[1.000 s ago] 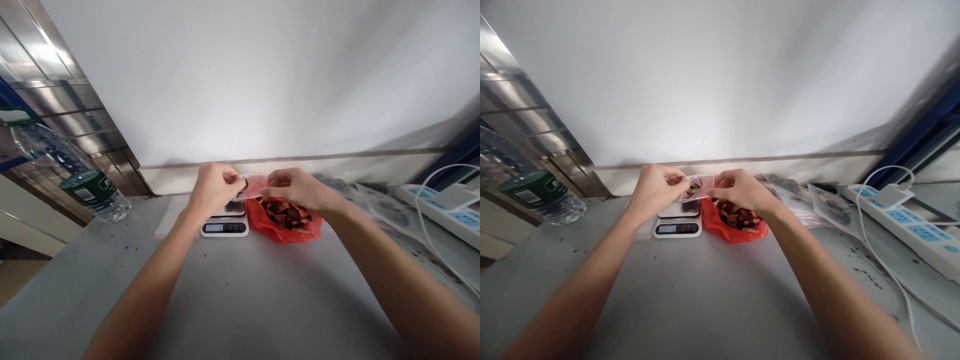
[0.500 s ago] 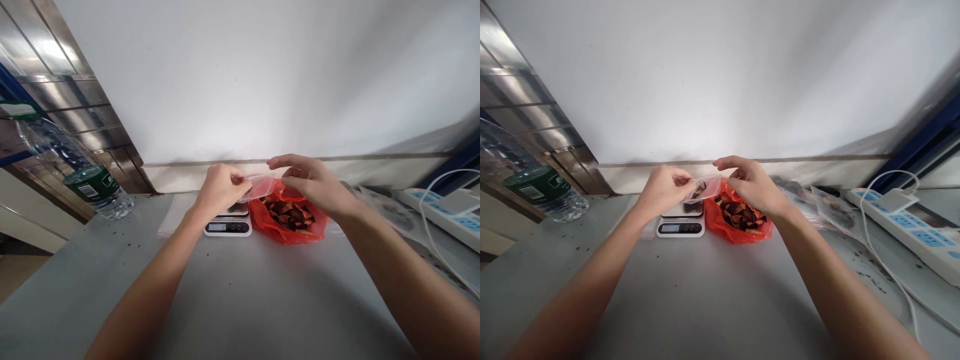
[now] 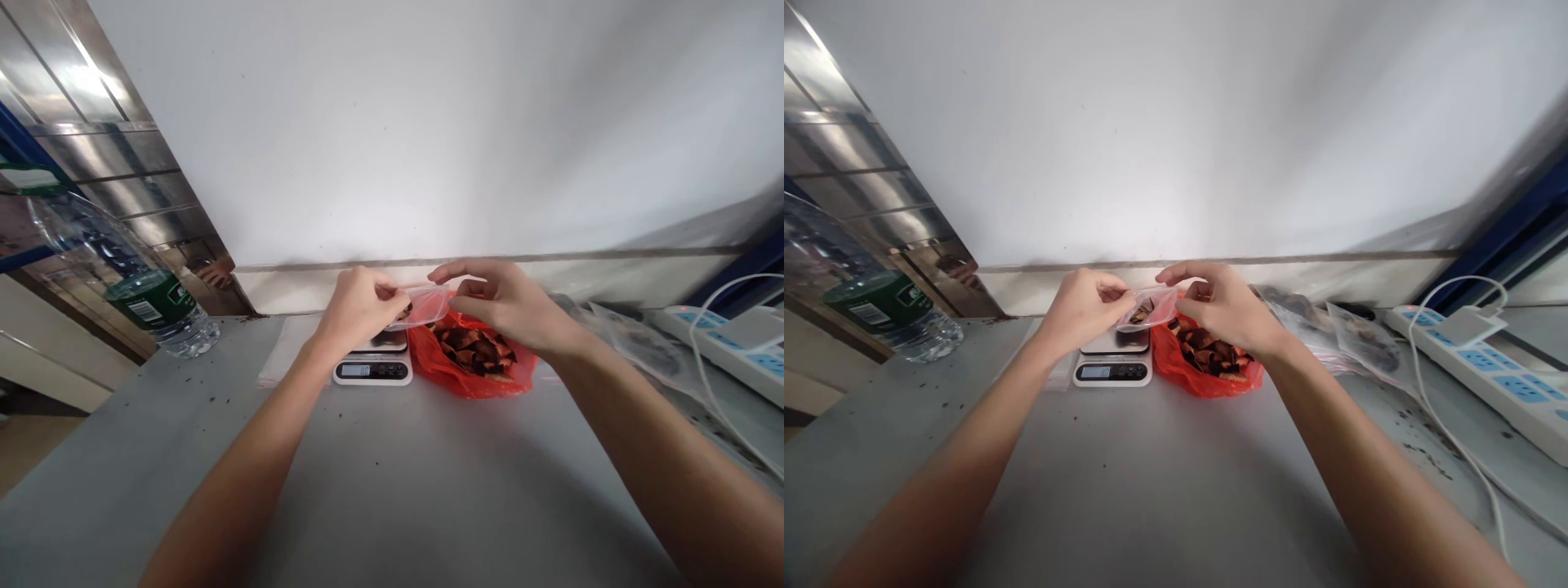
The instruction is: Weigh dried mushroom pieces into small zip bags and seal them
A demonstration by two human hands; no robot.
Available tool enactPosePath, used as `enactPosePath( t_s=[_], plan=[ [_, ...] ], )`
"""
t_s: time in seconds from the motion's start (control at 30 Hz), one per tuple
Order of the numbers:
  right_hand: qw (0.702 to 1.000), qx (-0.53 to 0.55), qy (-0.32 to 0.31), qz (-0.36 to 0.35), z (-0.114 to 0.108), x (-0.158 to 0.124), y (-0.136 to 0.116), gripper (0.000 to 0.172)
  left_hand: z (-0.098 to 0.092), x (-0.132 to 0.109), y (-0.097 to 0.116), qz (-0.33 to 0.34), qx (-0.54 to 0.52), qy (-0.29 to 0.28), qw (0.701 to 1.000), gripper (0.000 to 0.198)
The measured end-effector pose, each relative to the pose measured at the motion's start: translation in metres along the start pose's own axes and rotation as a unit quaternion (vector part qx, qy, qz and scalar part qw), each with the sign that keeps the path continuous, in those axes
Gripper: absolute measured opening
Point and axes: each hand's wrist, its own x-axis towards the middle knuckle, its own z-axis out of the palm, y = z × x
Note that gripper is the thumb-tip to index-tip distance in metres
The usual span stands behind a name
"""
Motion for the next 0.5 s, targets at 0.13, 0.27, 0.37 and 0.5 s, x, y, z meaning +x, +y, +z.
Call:
enactPosePath(
  t_s=[0.13,0.27,0.37,0.5],
  plan=[
    [1.000,-0.019,0.020,-0.009,0.000,0.000,0.001,0.031,0.000,0.000,-0.001,0.001,0.001,-0.004,1.000,0.038],
    [0.992,-0.111,0.028,-0.058,-0.001,0.001,0.003,0.025,-0.002,0.000,-0.002,0.003,-0.008,-0.011,1.000,0.036],
    [0.979,-0.194,0.004,-0.069,0.001,0.002,0.003,0.025,-0.002,0.000,-0.003,0.007,-0.013,-0.006,1.000,0.035],
    [0.966,-0.258,-0.028,0.000,0.012,0.000,-0.001,0.032,0.000,-0.001,-0.002,0.032,-0.039,0.003,0.999,0.033]
  ],
)
